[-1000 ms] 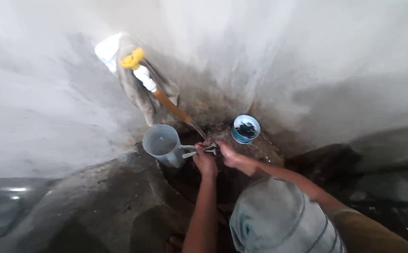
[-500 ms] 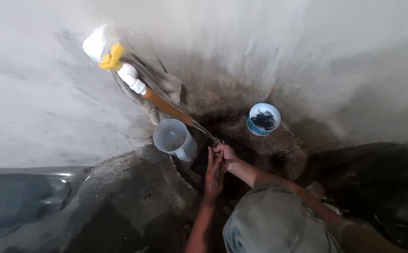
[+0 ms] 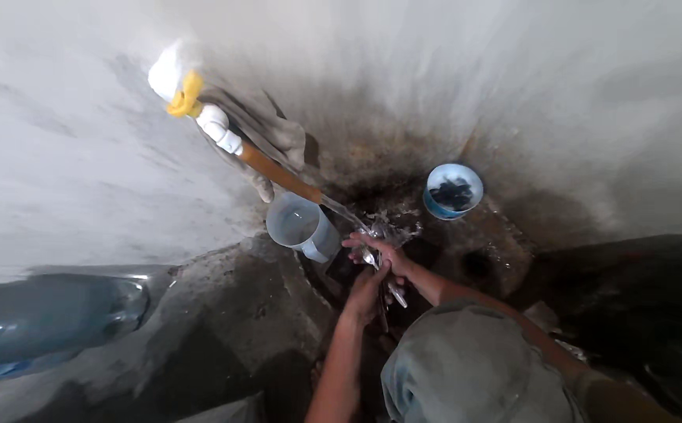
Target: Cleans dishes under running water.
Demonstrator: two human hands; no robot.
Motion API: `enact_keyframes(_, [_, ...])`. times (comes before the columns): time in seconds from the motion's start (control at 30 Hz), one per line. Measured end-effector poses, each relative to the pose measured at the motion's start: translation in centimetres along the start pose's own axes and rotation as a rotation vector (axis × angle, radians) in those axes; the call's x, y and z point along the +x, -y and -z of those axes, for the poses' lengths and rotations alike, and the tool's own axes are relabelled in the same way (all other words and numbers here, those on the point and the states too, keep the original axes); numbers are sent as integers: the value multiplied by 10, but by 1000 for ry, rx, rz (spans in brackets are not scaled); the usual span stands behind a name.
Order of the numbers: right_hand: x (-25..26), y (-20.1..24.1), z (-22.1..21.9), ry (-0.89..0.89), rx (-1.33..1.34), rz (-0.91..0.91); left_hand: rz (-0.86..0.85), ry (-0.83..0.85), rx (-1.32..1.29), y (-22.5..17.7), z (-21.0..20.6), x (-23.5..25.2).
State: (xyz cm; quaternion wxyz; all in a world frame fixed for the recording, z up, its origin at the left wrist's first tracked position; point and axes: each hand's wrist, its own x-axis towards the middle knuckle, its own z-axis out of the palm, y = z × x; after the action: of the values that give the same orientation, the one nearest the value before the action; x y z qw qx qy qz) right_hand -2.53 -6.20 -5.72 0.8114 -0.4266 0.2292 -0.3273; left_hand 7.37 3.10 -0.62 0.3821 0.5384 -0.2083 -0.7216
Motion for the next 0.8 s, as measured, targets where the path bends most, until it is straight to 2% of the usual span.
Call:
enact_keyframes(0.07, [-2,6,5,7,-130,-4,-48,0,5,1,1,4])
enact_keyframes(0.17, [-8,18,3,-267,-341,78,-152,-143,130,6,5,12])
enact_keyframes(0.23, [-11,25,3,-350,-473,104,-140,-246,131,10,3,14])
enact_keyframes(0.33, [-9,28,5,-417,-634,-1,-103,-343,75,13,-2,12])
enact_keyframes(0.43, [-7,17,6,-533,-628,-84,-82,-366,34,22,0,10])
enact_keyframes(0.53, [-7,9,9,-545,-741,-147,-63,-320,15,31,2,9])
enact_keyframes(0.6, [-7,9,9,-449,-814,-194,-23,-284,53,32,1,12])
enact_keyframes(0.67, [-11,11,13,-326,-760,-170,42,-287,151,25,-6,16])
enact_keyframes(0.7, [-14,10,17,-316,-663,-97,54,-286,208,19,-8,20])
enact_keyframes(0.8, [-15,2,32,-439,-474,131,10,-297,365,-6,-14,32])
